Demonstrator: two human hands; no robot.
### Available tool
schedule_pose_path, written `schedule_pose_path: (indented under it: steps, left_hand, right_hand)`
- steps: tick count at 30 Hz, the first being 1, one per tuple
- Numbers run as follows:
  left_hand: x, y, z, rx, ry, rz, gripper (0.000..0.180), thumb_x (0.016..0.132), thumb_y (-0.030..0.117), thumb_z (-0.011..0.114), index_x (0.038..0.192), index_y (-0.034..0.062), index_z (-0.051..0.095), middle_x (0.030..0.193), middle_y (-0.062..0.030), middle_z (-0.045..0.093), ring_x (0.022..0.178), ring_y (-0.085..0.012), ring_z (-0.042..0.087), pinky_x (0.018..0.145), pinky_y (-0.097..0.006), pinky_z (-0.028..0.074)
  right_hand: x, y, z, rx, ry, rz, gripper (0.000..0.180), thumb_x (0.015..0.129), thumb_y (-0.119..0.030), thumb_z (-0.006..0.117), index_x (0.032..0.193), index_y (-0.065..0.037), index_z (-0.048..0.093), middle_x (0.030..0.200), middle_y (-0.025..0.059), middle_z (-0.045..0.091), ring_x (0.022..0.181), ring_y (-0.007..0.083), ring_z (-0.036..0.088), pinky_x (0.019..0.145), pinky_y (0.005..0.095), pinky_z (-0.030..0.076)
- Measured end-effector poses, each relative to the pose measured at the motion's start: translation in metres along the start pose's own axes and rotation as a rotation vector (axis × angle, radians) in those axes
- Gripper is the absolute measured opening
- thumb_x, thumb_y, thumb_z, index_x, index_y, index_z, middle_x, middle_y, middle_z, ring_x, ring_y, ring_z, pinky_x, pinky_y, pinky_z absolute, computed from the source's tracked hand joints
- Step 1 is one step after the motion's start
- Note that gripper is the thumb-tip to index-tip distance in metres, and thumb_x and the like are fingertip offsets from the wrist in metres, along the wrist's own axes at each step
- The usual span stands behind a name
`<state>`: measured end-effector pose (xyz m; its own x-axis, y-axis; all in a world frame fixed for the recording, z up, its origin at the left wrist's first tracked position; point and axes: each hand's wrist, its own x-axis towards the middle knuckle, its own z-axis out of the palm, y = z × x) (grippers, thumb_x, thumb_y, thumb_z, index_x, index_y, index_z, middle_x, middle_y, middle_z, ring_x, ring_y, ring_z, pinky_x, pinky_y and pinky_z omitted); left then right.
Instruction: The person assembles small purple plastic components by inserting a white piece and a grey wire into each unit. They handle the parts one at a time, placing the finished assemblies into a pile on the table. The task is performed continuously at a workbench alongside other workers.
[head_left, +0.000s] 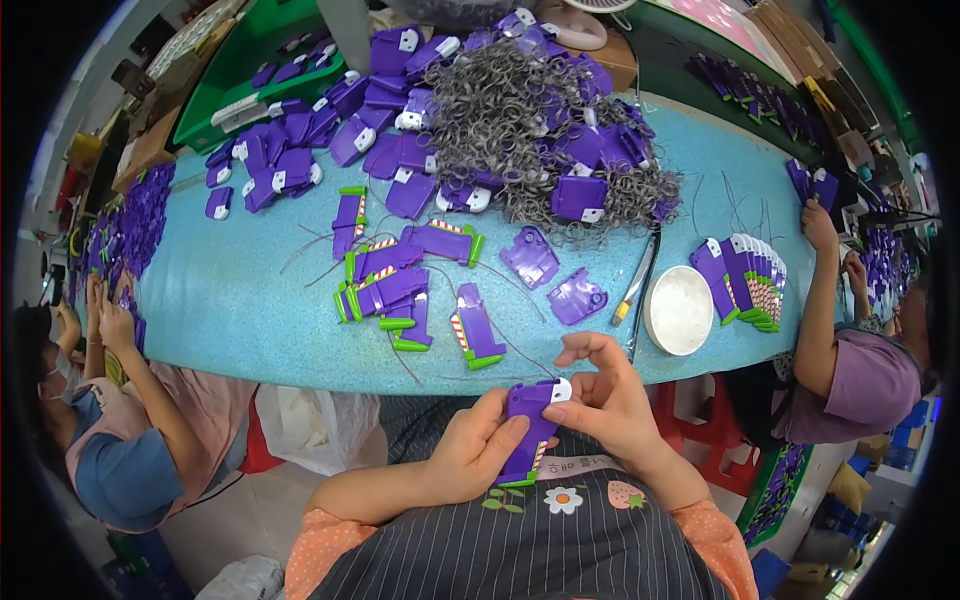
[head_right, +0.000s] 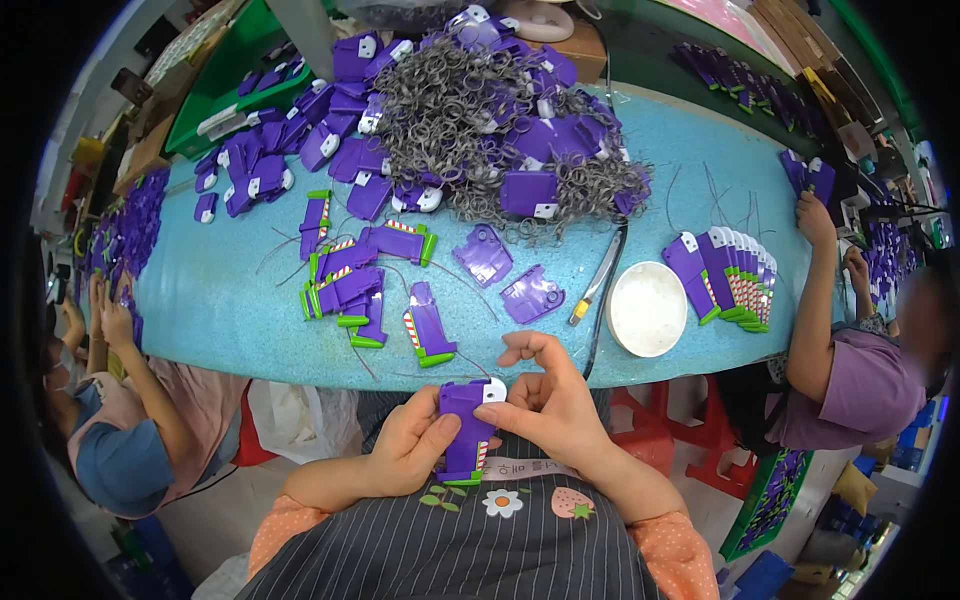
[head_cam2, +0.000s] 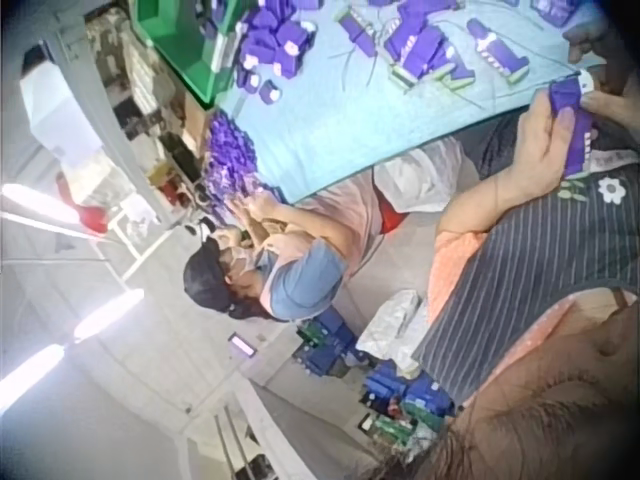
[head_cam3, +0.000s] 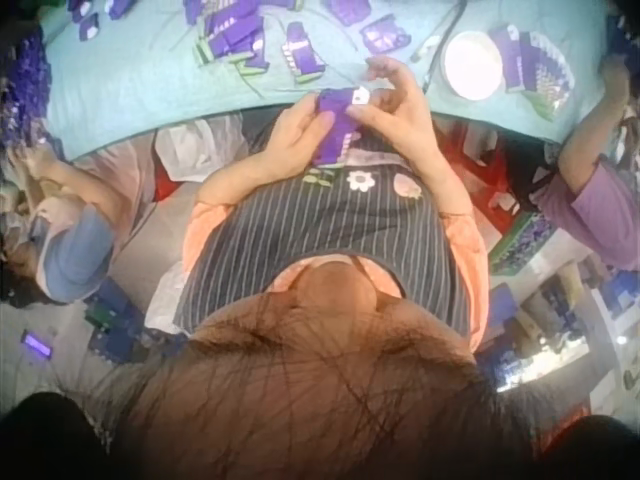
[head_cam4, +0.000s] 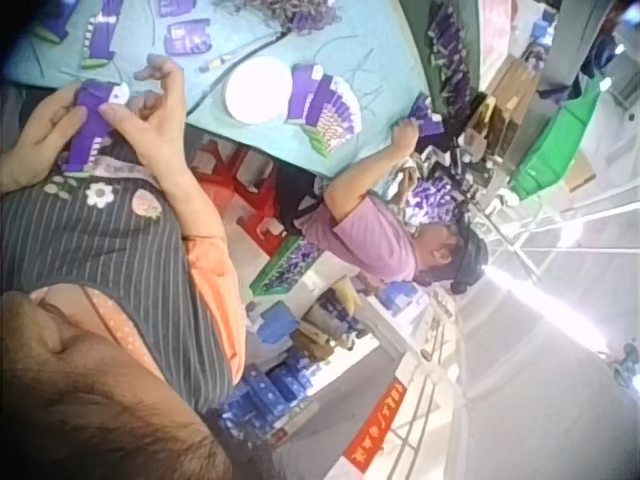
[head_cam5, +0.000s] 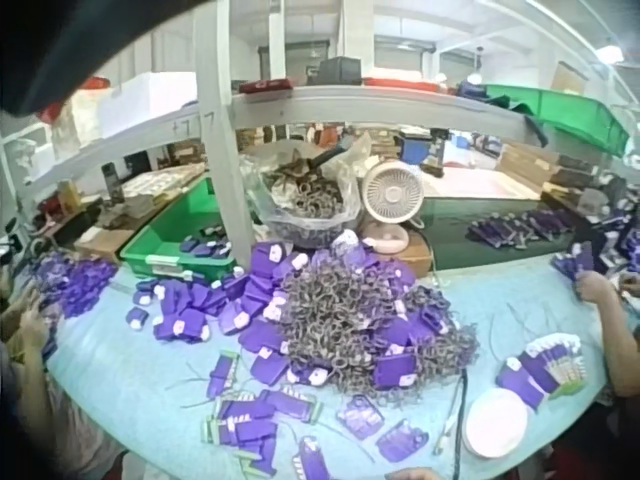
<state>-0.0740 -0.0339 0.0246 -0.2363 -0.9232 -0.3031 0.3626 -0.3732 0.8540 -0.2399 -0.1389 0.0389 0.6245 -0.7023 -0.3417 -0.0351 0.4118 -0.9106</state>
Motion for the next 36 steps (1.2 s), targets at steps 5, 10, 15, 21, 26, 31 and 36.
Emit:
schedule_pose_path:
  steps: [5, 10, 15, 21, 26, 31, 36]
  left_hand:
    - [-0.001, -0.013, 0.005, 0.177, 0.078, 0.25, 0.027, 0.094, 0.011, 0.043, 0.113, -0.0072, 0.04, 0.095, -0.0165, 0.064, 0.086, -0.0152, 0.063, 0.07, -0.026, 0.05]
    - [-0.005, -0.009, 0.009, 0.335, 0.089, 0.324, 0.026, 0.092, 0.006, 0.046, 0.114, -0.0068, 0.04, 0.094, -0.0129, 0.063, 0.082, -0.0123, 0.061, 0.071, -0.025, 0.05]
    - [0.001, -0.007, 0.005, 0.154, 0.111, 0.166, 0.024, 0.091, 0.006, 0.05, 0.112, -0.0043, 0.046, 0.093, -0.0101, 0.061, 0.085, -0.0107, 0.058, 0.073, -0.025, 0.048]
    - [0.017, -0.007, -0.005, 0.183, 0.161, 0.278, 0.021, 0.09, 0.009, 0.055, 0.108, -0.0025, 0.052, 0.095, -0.0052, 0.06, 0.085, -0.0102, 0.057, 0.075, -0.025, 0.047]
    - [0.019, 0.013, -0.022, -0.134, 0.33, 0.352, 0.019, 0.091, 0.009, 0.051, 0.107, -0.0012, 0.05, 0.097, -0.0059, 0.06, 0.087, -0.0097, 0.057, 0.079, -0.026, 0.046]
    - [0.027, -0.004, -0.019, -0.223, 0.383, 0.37, 0.023, 0.091, 0.014, 0.052, 0.108, -0.002, 0.052, 0.097, -0.0112, 0.062, 0.085, -0.015, 0.06, 0.079, -0.03, 0.048]
    - [0.024, -0.006, -0.015, -0.215, 0.396, 0.362, 0.024, 0.092, 0.014, 0.051, 0.11, -0.0015, 0.052, 0.098, -0.0075, 0.061, 0.088, -0.0114, 0.058, 0.079, -0.027, 0.046]
  right_hand:
    - [-0.006, 0.017, -0.003, 0.46, -0.154, 0.192, 0.022, 0.078, -0.003, 0.066, 0.094, -0.005, 0.051, 0.092, 0.0051, 0.054, 0.084, 0.0116, 0.053, 0.074, 0.0254, 0.044]
    - [-0.008, 0.022, -0.002, 0.471, -0.243, 0.025, 0.013, 0.081, 0.0, 0.062, 0.084, -0.004, 0.05, 0.085, 0.003, 0.05, 0.078, 0.01, 0.051, 0.067, 0.0239, 0.044]
    - [-0.01, 0.026, 0.0, 0.021, -0.137, -0.277, 0.015, 0.079, -0.001, 0.065, 0.085, -0.001, 0.05, 0.084, 0.0039, 0.049, 0.075, 0.0101, 0.049, 0.067, 0.0229, 0.039]
    - [0.005, 0.019, -0.009, -0.197, -0.113, -0.348, 0.024, 0.076, -0.001, 0.068, 0.096, 0.0, 0.055, 0.084, 0.0045, 0.051, 0.07, 0.0073, 0.047, 0.063, 0.0208, 0.038]
    - [-0.003, 0.023, -0.006, -0.238, -0.204, 0.02, 0.025, 0.076, -0.004, 0.069, 0.097, 0.003, 0.057, 0.076, 0.0012, 0.055, 0.058, 0.003, 0.049, 0.05, 0.0172, 0.038]
    - [-0.006, 0.019, 0.009, -0.214, -0.144, 0.085, 0.014, 0.084, -0.009, 0.064, 0.09, 0.003, 0.059, 0.063, -0.0002, 0.057, 0.054, 0.0011, 0.048, 0.047, 0.0169, 0.036]
    - [-0.011, 0.035, 0.01, -0.218, -0.054, -0.042, 0.014, 0.086, -0.011, 0.062, 0.085, 0.003, 0.059, 0.062, 0.0001, 0.057, 0.052, 0.0, 0.046, 0.044, 0.0176, 0.036]
